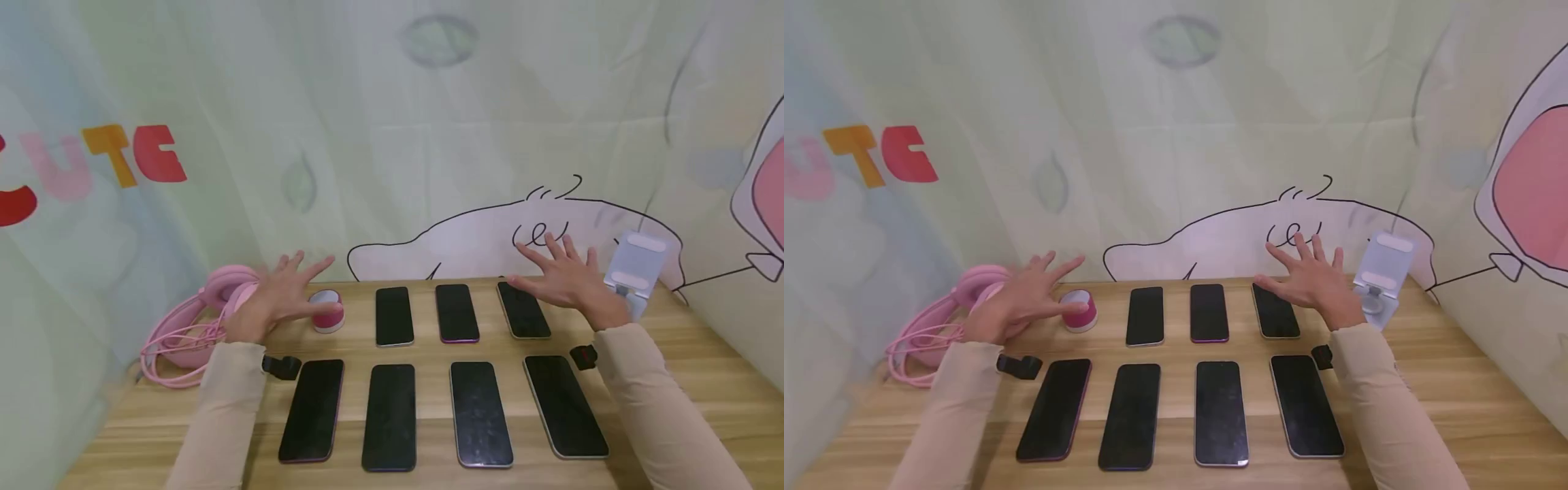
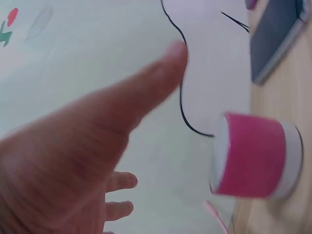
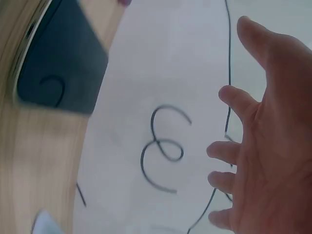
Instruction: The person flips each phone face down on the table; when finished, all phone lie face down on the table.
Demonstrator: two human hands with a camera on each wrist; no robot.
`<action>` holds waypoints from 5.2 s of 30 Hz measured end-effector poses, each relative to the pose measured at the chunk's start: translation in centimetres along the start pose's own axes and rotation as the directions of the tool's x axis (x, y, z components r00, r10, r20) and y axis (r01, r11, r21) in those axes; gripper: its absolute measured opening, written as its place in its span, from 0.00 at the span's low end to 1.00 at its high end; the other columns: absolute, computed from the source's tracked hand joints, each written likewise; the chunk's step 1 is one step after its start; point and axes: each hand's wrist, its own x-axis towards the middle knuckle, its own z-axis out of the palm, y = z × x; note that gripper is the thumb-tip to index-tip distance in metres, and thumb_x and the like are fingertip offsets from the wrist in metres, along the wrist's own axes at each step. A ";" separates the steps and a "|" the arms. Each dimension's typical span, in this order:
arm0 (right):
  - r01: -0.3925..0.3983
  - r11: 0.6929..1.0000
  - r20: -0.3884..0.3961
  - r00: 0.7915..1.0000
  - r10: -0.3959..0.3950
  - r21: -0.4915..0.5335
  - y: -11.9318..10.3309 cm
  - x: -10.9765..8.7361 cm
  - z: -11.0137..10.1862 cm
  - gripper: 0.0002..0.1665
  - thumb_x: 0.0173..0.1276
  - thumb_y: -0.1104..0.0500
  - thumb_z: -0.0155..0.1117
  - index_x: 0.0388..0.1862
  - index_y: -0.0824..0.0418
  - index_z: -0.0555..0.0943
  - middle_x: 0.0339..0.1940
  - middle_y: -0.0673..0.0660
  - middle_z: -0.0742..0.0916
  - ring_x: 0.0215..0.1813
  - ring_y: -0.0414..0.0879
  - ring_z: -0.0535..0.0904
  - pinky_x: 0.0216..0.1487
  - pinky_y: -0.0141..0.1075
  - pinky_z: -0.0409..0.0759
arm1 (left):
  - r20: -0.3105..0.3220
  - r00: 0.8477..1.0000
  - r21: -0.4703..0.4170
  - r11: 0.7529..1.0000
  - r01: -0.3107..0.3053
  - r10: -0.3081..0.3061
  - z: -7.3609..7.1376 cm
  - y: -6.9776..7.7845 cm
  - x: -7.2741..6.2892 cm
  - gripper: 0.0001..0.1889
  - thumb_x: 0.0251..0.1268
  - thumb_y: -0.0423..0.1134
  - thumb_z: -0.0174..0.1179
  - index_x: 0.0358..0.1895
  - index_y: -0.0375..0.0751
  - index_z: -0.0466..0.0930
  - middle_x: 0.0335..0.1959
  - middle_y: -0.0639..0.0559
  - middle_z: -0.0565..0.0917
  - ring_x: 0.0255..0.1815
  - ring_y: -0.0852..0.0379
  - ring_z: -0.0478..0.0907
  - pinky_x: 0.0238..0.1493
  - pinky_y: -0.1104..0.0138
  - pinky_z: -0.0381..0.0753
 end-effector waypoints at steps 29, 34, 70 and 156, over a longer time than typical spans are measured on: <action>0.248 0.951 0.064 0.963 -0.263 0.186 -12.1 4.7 2.5 0.39 0.75 0.45 0.58 0.80 0.55 0.61 0.74 0.65 0.70 0.72 0.61 0.67 0.67 0.59 0.66 | 0.129 0.986 -0.247 0.967 -0.068 0.102 1.8 5.2 5.0 0.43 0.67 0.53 0.64 0.79 0.42 0.53 0.74 0.33 0.63 0.74 0.35 0.60 0.69 0.42 0.62; 0.281 0.928 0.075 0.949 -0.307 0.243 -12.7 4.6 3.4 0.36 0.77 0.50 0.57 0.78 0.60 0.62 0.73 0.66 0.72 0.72 0.60 0.69 0.68 0.57 0.66 | 0.160 0.980 -0.275 0.959 -0.070 0.117 2.5 5.8 5.0 0.38 0.70 0.51 0.61 0.77 0.41 0.59 0.71 0.35 0.69 0.70 0.39 0.68 0.67 0.46 0.67; 0.264 0.764 0.276 0.823 -0.496 0.588 -13.3 6.1 7.2 0.30 0.74 0.66 0.54 0.74 0.66 0.67 0.68 0.69 0.75 0.68 0.61 0.73 0.66 0.56 0.70 | 0.308 0.944 -0.281 0.959 -0.030 0.119 6.1 5.7 7.8 0.30 0.70 0.43 0.64 0.71 0.36 0.67 0.53 0.39 0.81 0.51 0.47 0.77 0.59 0.55 0.75; -0.256 0.344 0.364 0.882 -0.299 0.903 -14.3 6.1 6.8 0.33 0.79 0.65 0.52 0.80 0.57 0.59 0.57 0.67 0.83 0.46 0.50 0.86 0.59 0.49 0.78 | 0.265 0.940 -0.681 0.732 0.025 0.214 6.4 6.7 7.7 0.33 0.78 0.54 0.50 0.76 0.38 0.60 0.46 0.40 0.86 0.36 0.47 0.87 0.47 0.58 0.82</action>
